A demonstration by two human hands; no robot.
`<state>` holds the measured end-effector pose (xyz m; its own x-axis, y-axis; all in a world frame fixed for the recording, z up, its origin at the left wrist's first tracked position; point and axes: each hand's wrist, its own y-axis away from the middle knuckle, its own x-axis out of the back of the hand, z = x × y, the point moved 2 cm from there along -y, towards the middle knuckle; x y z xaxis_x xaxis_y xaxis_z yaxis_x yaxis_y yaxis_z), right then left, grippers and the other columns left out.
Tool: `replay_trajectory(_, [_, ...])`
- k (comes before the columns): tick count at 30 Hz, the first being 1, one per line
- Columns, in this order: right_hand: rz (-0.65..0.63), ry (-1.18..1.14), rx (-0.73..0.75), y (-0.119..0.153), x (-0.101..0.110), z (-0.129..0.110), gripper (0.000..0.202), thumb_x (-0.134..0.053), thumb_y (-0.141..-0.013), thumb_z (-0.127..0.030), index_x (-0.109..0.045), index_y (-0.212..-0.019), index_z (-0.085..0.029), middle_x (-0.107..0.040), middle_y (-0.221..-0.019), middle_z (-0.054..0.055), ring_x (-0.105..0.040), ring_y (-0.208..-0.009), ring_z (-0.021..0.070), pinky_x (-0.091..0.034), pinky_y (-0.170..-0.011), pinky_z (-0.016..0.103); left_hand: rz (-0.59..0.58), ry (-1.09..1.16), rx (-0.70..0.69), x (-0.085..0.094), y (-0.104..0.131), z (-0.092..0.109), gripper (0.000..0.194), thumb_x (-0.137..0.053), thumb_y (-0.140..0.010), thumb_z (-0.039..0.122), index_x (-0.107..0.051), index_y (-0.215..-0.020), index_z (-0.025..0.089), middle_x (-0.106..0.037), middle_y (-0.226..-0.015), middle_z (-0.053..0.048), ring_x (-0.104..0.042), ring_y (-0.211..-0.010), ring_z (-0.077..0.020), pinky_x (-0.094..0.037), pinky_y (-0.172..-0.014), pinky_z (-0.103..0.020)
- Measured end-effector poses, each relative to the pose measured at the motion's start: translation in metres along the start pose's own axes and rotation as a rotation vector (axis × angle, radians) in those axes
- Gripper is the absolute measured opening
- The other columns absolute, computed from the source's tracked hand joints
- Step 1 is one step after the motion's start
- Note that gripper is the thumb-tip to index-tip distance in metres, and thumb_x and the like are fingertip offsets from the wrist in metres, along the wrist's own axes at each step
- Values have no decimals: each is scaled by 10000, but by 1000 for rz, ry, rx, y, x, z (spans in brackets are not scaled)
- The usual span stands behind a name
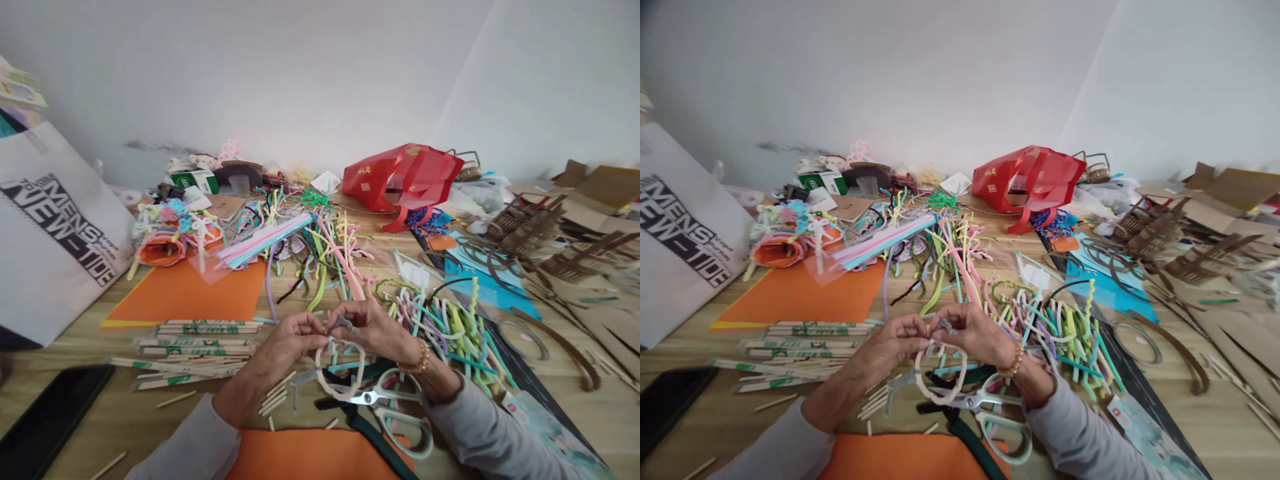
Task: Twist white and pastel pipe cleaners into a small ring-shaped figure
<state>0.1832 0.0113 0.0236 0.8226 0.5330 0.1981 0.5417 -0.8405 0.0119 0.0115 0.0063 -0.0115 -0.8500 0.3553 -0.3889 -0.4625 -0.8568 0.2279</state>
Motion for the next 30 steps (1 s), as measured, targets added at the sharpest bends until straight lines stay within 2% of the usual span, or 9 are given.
replay_trajectory(3, [5,-9,11,-1,1,1,353,-645,-798,-490,-650,-837,-139,-575,-709,7,-472,-615,106,-389,-553,222,1,-25,7,2,-2,-1,229,-819,-589,206,-656,-740,148,-656,-674,-11,-567,-565,-113,-419,-539,-209])
replay_trajectory(7, [3,-4,34,-1,-1,1,352,-650,-804,-476,-654,-862,-129,-570,-721,13,-437,-607,97,-360,-537,215,-65,-126,-5,0,-2,0,241,-796,-620,245,-708,-812,128,-669,-714,-35,-568,-614,-125,-413,-584,-222])
replay_trajectory(10, [31,33,32,-1,-1,1,351,-664,-800,-461,-646,-909,-128,-533,-668,-11,-411,-574,87,-329,-500,202,-73,-193,3,-1,0,-1,230,-765,-656,255,-721,-836,120,-669,-726,-36,-563,-642,-128,-399,-604,-222])
replay_trajectory(16, [43,81,29,-3,2,-4,328,-676,-792,-444,-640,-890,-132,-558,-696,-6,-438,-569,83,-343,-494,198,-58,-153,50,2,-2,-7,227,-761,-676,292,-721,-823,125,-658,-698,-28,-536,-573,-106,-400,-577,-219])
replay_trajectory(19, [39,76,16,-3,1,-5,310,-682,-791,-428,-644,-880,-133,-542,-648,-20,-444,-553,82,-347,-485,196,-62,-172,39,2,-2,-8,219,-760,-678,298,-734,-812,126,-639,-653,-17,-501,-540,-94,-383,-555,-214])
replay_trajectory(26, [14,-157,-37,-3,-5,2,319,-732,-743,-399,-600,-879,-142,-599,-710,-6,-531,-602,99,-417,-550,218,-104,-252,13,0,-1,-7,234,-759,-680,330,-736,-781,120,-621,-626,-20,-475,-537,-99,-341,-535,-219])
replay_trajectory(30, [32,-189,-60,-3,-8,3,327,-757,-719,-383,-589,-852,-137,-589,-678,-16,-520,-570,89,-408,-534,212,-106,-218,16,-4,1,-4,230,-777,-655,319,-715,-760,125,-604,-603,-4,-479,-533,-98,-342,-539,-219])
